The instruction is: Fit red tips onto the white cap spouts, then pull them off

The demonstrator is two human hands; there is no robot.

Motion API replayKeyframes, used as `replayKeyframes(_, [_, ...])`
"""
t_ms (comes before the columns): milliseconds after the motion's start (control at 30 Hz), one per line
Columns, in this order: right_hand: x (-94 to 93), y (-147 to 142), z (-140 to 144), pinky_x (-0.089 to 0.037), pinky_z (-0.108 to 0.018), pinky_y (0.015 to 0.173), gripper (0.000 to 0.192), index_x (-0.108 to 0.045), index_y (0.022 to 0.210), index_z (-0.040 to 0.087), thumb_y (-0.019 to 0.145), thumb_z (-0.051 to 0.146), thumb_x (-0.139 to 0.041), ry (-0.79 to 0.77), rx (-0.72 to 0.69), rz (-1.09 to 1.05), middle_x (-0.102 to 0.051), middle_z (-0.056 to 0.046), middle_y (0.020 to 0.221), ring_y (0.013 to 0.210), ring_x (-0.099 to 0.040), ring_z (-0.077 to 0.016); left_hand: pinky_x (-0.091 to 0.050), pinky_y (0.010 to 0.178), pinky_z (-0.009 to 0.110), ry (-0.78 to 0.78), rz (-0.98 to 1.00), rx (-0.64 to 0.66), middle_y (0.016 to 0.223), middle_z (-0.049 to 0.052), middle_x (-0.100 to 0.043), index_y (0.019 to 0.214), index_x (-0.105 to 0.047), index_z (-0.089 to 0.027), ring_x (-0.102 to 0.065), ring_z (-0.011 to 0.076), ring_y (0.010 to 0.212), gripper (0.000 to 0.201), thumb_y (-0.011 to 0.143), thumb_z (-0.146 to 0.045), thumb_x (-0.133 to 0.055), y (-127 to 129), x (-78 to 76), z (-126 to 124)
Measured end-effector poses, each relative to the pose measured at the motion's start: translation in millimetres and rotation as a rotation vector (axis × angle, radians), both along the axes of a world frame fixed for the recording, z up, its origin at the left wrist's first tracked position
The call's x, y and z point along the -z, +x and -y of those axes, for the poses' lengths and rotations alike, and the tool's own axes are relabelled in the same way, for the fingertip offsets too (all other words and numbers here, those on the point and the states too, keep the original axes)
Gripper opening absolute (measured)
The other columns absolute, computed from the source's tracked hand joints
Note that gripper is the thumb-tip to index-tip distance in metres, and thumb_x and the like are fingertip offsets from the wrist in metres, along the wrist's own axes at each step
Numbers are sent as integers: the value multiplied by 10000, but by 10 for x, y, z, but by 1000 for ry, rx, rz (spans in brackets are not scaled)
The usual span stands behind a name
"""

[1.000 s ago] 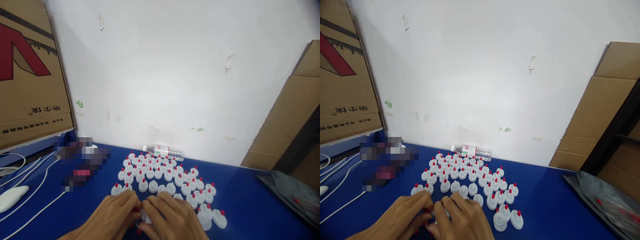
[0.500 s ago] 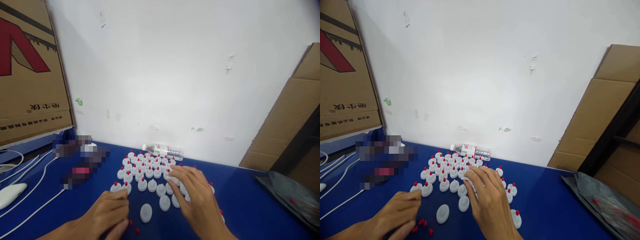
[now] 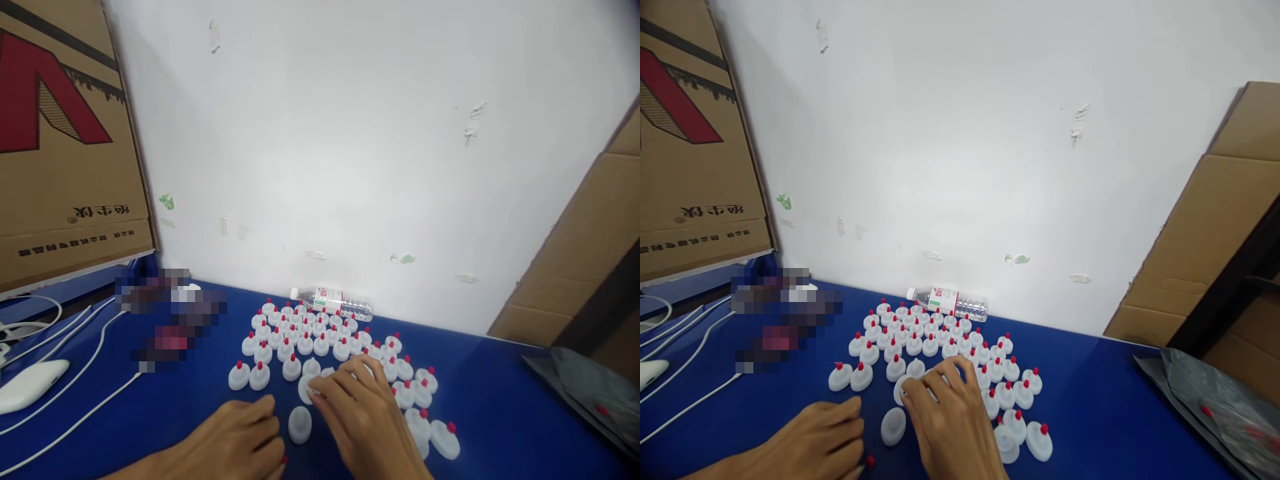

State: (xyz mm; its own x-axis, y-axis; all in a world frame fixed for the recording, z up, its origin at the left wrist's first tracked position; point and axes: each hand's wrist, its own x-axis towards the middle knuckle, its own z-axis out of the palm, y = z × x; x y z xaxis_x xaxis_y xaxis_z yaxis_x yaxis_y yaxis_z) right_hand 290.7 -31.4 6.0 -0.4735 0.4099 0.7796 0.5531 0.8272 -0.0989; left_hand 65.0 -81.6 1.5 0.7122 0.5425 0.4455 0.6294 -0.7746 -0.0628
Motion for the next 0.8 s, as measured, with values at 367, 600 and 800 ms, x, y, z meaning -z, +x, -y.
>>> replayKeyframes(367, [-53, 129, -71, -347, -456, 1003, 192, -677, 1011, 257, 1038, 238, -487, -15, 184, 66, -727, -18, 927, 904, -633, -232, -465, 664, 293, -227, 68, -205, 947, 43, -656, 938, -575, -229, -619, 221, 847, 144, 977, -137, -471, 19, -5, -118])
replayKeyframes(600, [-265, 517, -169, -361, -537, 916, 331, -693, 961, 229, 1062, 258, -379, 21, 572, 261, -708, -82, 798, 870, -632, -303, -466, 717, 286, -327, 82, -208, 980, 38, -650, 954, -587, -236, -622, 214, 899, 226, 1030, -152, -392, -14, 10, -141])
replayKeyframes(800, [-54, 570, -203, -376, -556, 924, 345, -706, 1067, 247, 1026, 133, -383, 64, 598, 397, -698, -67, 728, 848, -656, -303, -412, 671, 287, -312, 241, -215, 916, 32, -629, 926, -565, -228, -574, 199, 826, 285, 1071, -194, -322, -76, -1, -220])
